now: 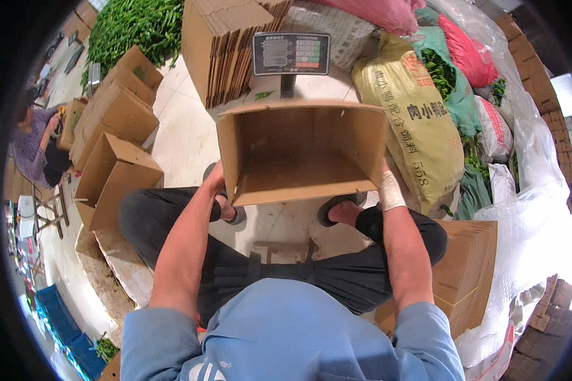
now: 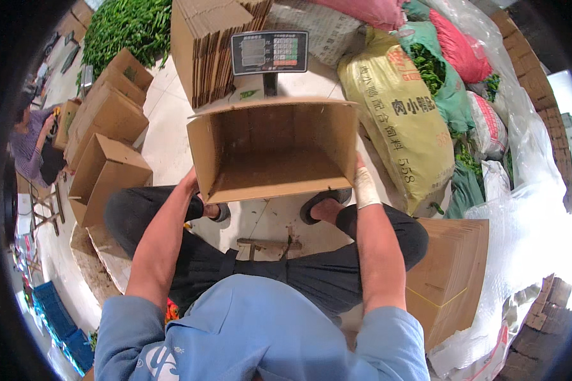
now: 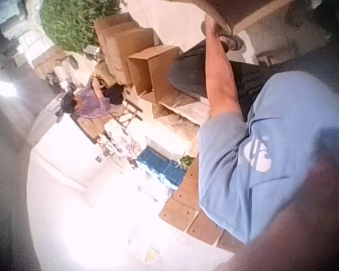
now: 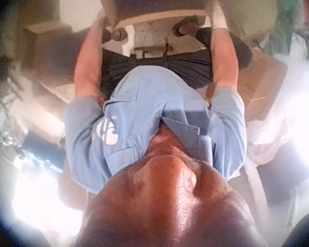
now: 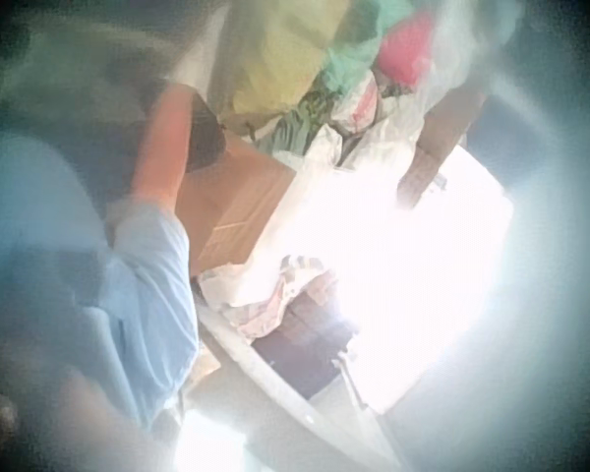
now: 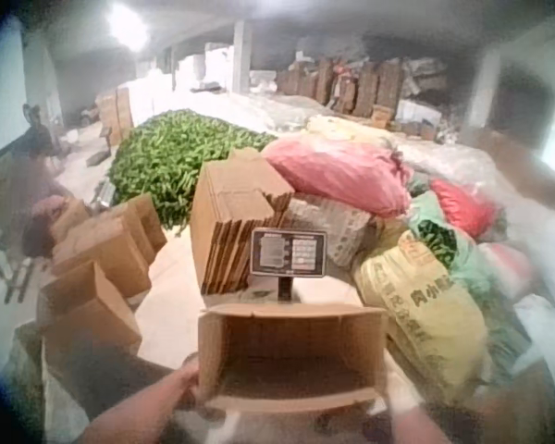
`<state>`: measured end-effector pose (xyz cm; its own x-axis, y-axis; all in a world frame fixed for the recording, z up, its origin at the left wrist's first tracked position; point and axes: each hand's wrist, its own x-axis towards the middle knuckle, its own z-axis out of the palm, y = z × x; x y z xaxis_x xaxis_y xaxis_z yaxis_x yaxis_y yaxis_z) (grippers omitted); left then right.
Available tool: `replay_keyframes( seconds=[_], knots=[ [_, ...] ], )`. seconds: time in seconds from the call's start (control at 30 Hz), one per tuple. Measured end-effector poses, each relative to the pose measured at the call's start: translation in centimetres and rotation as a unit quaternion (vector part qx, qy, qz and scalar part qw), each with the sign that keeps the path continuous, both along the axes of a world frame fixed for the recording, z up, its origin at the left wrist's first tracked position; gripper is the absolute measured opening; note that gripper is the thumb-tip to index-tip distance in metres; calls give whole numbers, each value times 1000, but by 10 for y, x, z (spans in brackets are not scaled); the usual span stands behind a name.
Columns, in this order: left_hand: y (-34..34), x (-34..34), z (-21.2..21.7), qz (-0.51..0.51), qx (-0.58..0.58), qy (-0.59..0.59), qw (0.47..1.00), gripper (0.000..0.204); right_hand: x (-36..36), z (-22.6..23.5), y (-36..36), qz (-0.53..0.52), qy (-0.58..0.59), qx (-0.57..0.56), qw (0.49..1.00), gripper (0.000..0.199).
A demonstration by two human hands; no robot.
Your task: The person assembles flat cardboard sheets into boxes using a handheld tape dispenser. They fold the cardboard, apply tape to secure the seams, and stack the finished boxes. The person also handles stacks of flat cardboard and uses a digital scale to weigh a completed box.
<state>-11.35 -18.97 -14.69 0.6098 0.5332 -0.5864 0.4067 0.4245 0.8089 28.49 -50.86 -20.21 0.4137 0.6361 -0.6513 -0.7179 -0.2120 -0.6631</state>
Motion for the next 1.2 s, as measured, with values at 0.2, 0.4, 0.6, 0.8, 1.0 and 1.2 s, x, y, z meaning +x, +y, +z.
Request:
replay_keyframes(
  seconds=[0.2,0.4,0.6,0.8,1.0,1.2],
  knots=[
    [-24,-30,15,90,-22,-51,994,49,-87,70,43,75,-53,-2,996,48],
    [-26,-4,29,84,-38,-92,991,49,-59,40,59,-29,-47,-78,995,57],
    [-10,-17,45,91,-28,-97,991,49,-59,99,63,136,-402,-272,864,50],
    [16,-25,62,116,-5,-89,989,49,-86,222,22,101,-586,-142,791,49],
    [137,-41,41,188,138,81,969,62,-100,240,-134,-206,-622,-83,750,27],
    [193,-31,65,110,94,-2,989,88,-99,68,-267,56,-404,-468,784,41]
  ],
)
